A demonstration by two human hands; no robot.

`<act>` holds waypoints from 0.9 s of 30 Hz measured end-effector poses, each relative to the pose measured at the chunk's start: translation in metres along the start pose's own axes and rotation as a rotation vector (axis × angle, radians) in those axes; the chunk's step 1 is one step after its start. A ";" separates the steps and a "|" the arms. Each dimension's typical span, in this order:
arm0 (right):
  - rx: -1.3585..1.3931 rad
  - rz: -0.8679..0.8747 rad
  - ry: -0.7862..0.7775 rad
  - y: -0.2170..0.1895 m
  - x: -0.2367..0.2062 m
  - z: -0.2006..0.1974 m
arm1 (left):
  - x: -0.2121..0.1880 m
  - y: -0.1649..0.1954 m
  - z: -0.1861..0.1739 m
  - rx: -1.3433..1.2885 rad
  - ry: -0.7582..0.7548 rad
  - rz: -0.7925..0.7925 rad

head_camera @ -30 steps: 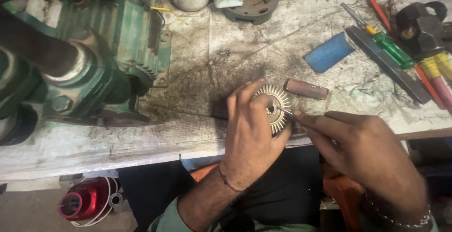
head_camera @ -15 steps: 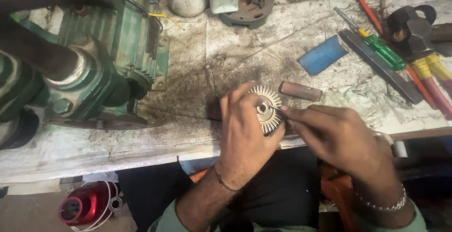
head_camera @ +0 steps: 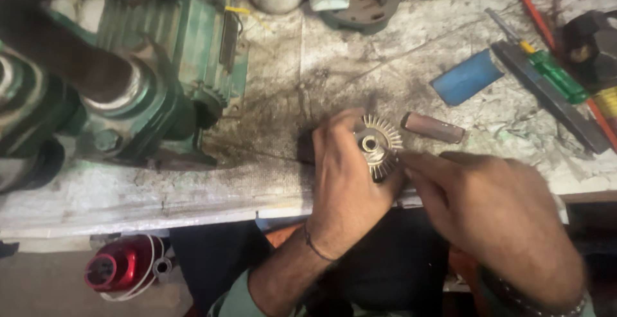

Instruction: The person holds a brass pump impeller on a workbench and files the edges of its blades with a small file, rotating the impeller to reach different blades. At the end they set the impeller down and pick up a round metal disc from the bench.

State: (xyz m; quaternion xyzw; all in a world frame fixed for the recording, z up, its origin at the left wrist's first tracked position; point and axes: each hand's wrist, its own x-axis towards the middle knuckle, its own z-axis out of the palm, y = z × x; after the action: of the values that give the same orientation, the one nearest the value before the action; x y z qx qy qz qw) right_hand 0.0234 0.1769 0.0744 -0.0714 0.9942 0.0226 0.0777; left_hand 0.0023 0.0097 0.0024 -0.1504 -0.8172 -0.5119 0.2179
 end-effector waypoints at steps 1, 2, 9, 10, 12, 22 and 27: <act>0.035 -0.044 0.052 0.001 -0.001 0.001 | -0.001 0.001 0.000 -0.001 -0.006 -0.007; 0.073 -0.090 0.120 0.001 -0.001 0.001 | -0.001 0.001 0.000 0.004 -0.005 -0.001; -0.046 0.066 -0.034 -0.011 -0.005 -0.009 | -0.003 0.002 -0.002 -0.040 -0.017 -0.024; -0.031 0.077 -0.026 -0.012 -0.005 -0.010 | -0.002 0.001 -0.002 -0.041 -0.022 -0.017; -0.001 0.094 -0.011 -0.014 -0.006 -0.007 | -0.002 0.000 -0.002 -0.038 -0.031 -0.007; -0.076 -0.015 0.097 -0.012 -0.006 0.008 | -0.004 -0.001 -0.001 -0.001 -0.014 0.015; -0.007 -0.080 0.122 -0.023 0.003 -0.019 | -0.003 -0.001 -0.001 -0.002 -0.029 0.015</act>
State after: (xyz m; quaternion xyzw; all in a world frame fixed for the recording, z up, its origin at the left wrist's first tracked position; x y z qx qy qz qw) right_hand 0.0209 0.1523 0.0916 -0.1125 0.9933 0.0187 0.0176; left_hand 0.0047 0.0087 0.0007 -0.1642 -0.8186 -0.5089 0.2098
